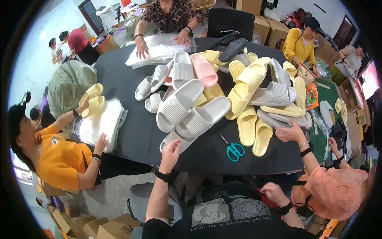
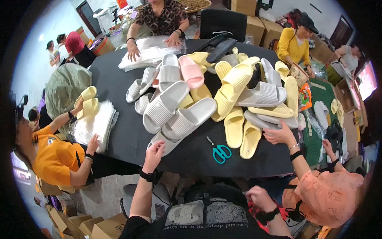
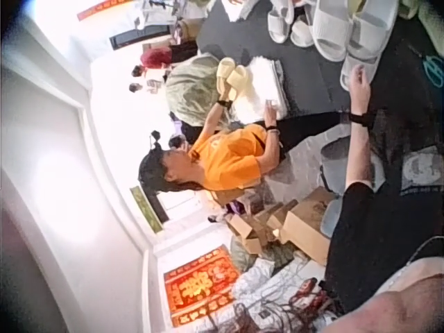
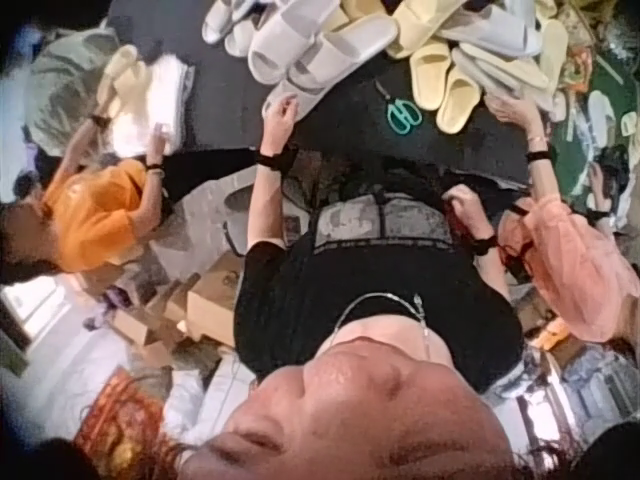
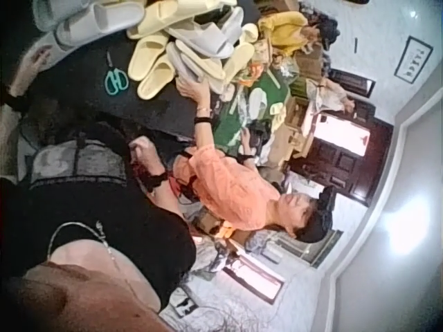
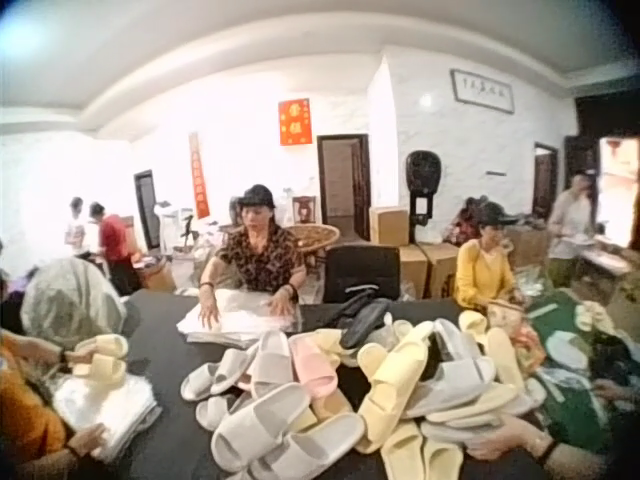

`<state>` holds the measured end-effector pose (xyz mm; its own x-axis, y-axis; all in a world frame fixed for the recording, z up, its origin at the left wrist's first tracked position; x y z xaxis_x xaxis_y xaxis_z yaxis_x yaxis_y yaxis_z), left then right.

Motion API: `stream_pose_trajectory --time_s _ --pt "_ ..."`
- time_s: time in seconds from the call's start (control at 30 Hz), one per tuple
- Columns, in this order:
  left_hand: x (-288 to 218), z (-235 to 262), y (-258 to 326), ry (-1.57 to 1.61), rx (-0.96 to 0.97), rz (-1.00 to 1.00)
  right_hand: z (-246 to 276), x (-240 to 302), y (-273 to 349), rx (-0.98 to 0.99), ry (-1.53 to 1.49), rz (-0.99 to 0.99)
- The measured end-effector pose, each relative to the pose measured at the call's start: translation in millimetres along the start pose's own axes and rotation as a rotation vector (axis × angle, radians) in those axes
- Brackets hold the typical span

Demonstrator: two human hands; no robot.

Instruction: Using scissors to trim excess material or threads from mass-produced plastic slides/sandals.

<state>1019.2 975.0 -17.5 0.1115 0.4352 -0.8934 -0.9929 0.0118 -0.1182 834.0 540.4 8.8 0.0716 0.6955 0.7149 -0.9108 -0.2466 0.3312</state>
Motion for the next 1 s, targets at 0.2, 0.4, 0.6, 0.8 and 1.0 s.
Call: stream_pose_trajectory --time_s 0.2,0.4,0.6,0.8,1.0 --pt "-23 -30 -47 -0.323 0.05 -0.188 15 11 -115 -0.306 -0.057 0.089" --pt "-13 -50 -67 -1.073 0.297 -0.069 -20 24 -192 -0.236 0.141 0.168" --pt "-11 -32 -74 -1.188 0.356 -0.225 -45 28 -212 -0.231 0.487 0.183" --pt "-29 -4 -66 -0.495 0.374 -0.139 -36 18 -213 -0.134 0.252 -0.039" --pt "-39 -9 -56 -0.193 0.32 -0.154 -61 9 -177 0.171 -0.504 -0.203"
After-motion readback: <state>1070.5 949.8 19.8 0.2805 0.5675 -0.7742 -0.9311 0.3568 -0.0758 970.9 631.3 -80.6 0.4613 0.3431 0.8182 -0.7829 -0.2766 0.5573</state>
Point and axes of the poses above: each hand's wrist, its own y-axis away from the middle knuckle, its own z-axis out of the back of the hand, x = y × z, the point moved 5 cm from there along -y, towards the middle knuckle, and after that the axes turned 7 degrees about -z, right-handed, at the moved point
